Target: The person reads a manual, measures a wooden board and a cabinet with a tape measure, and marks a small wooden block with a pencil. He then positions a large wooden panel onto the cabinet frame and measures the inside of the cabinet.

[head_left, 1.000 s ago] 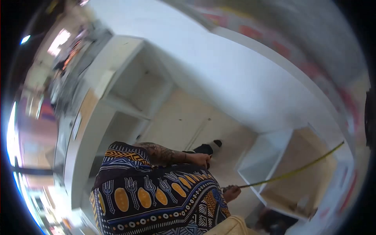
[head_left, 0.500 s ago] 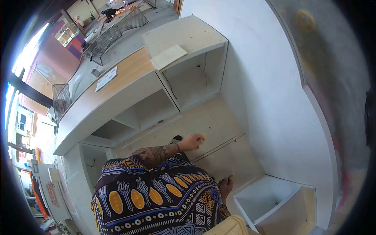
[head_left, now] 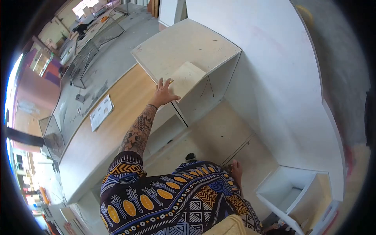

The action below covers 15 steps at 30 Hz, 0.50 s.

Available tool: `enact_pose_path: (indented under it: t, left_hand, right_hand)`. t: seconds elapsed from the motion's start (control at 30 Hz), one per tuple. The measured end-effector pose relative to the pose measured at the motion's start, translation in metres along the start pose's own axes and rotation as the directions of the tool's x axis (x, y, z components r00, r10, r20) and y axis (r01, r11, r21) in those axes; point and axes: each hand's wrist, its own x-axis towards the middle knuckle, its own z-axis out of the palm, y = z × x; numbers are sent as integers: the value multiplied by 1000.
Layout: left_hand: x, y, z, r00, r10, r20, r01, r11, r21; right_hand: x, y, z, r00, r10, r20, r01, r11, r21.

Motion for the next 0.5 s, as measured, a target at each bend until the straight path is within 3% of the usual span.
enact_pose_path:
  t: [0.03, 0.07, 0.1, 0.17, 0.2, 0.23, 0.27, 0.33, 0.4, 0.43, 0.5]
  left_hand:
    - [6, -3, -10, 994, 35, 103, -33, 999, -21]
    - [12, -4, -17, 976, 71, 206, -63, 997, -43]
    - [14, 1, -19, 972, 92, 217, -84, 995, -48]
    - [7, 21, -13, 988, -117, 105, 111, 992, 62]
    - [4, 32, -8, 988, -105, 110, 99, 993, 61]
    - [1, 44, -3, 979, -192, 73, 188, 980, 64]
    - [1, 53, 1, 960, -279, 30, 277, 959, 65]
    - [10, 57, 4, 956, -291, -29, 293, 955, 54]
    - [15, 62, -5, 920, -274, 281, 328, 930, -168]
    - [12, 69, -13, 947, -181, 267, 236, 954, -188]
    - [15, 62, -11, 948, -154, 277, 209, 961, -180]
  right_hand:
    - [8, -8, 14, 990, -6, 144, 1, 999, 37]
    - [15, -20, 31, 992, 2, 124, -7, 999, 44]
    - [24, -33, 45, 980, -8, 200, 1, 1000, 31]
    - [42, -66, 68, 965, -10, 263, 5, 1000, 19]
    - [52, -86, 79, 926, 11, 377, -26, 999, 35]
    - [61, -106, 91, 871, 27, 490, -58, 997, 48]
    - [70, -127, 107, 873, 23, 487, -57, 997, 55]
    - [90, -162, 149, 836, -19, 548, -79, 985, 155]
    - [122, -178, 191, 773, -42, 633, -123, 969, 215]
    - [131, -190, 208, 763, -31, 646, -134, 970, 205]
    - [148, -220, 238, 759, 15, 651, -294, 900, 322]
